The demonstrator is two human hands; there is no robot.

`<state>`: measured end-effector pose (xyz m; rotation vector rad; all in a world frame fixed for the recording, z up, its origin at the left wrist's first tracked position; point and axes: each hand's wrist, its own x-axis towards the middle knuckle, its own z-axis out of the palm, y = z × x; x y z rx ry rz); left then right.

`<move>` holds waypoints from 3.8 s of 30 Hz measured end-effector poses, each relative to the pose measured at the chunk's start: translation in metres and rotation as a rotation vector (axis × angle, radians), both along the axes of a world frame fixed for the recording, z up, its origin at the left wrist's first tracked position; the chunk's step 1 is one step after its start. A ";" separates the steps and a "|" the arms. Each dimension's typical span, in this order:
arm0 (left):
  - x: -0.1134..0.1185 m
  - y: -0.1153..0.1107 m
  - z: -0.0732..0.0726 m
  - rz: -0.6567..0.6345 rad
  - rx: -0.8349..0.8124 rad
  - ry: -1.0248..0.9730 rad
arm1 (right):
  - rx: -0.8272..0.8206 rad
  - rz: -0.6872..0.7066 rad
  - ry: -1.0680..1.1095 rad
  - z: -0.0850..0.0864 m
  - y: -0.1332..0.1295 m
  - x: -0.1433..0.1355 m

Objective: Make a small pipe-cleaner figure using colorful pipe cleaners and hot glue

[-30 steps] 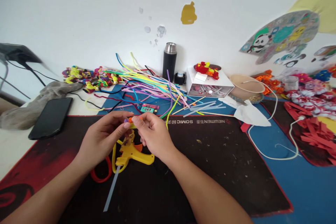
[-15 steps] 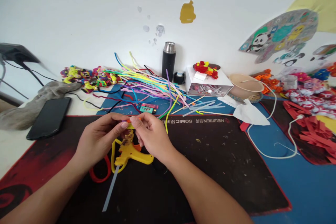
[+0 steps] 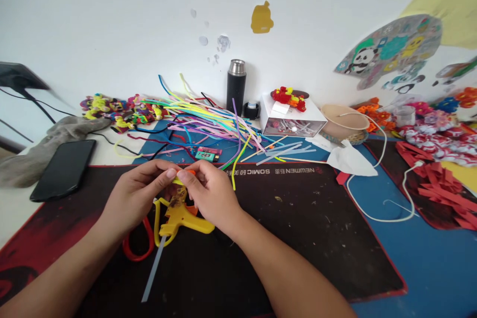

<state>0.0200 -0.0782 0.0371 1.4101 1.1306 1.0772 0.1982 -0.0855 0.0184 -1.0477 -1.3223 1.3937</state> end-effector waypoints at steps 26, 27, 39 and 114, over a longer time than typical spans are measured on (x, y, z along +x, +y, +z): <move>-0.002 0.001 -0.006 -0.065 -0.056 -0.099 | 0.013 -0.018 -0.016 0.006 0.000 0.001; -0.002 0.001 -0.006 -0.058 -0.060 -0.095 | 0.004 -0.011 -0.001 0.007 0.000 0.001; -0.002 0.002 -0.004 -0.035 -0.066 -0.148 | -0.056 0.048 0.080 0.008 -0.001 -0.001; -0.002 0.004 -0.010 -0.110 -0.143 -0.367 | -0.116 0.108 0.023 0.004 0.002 0.002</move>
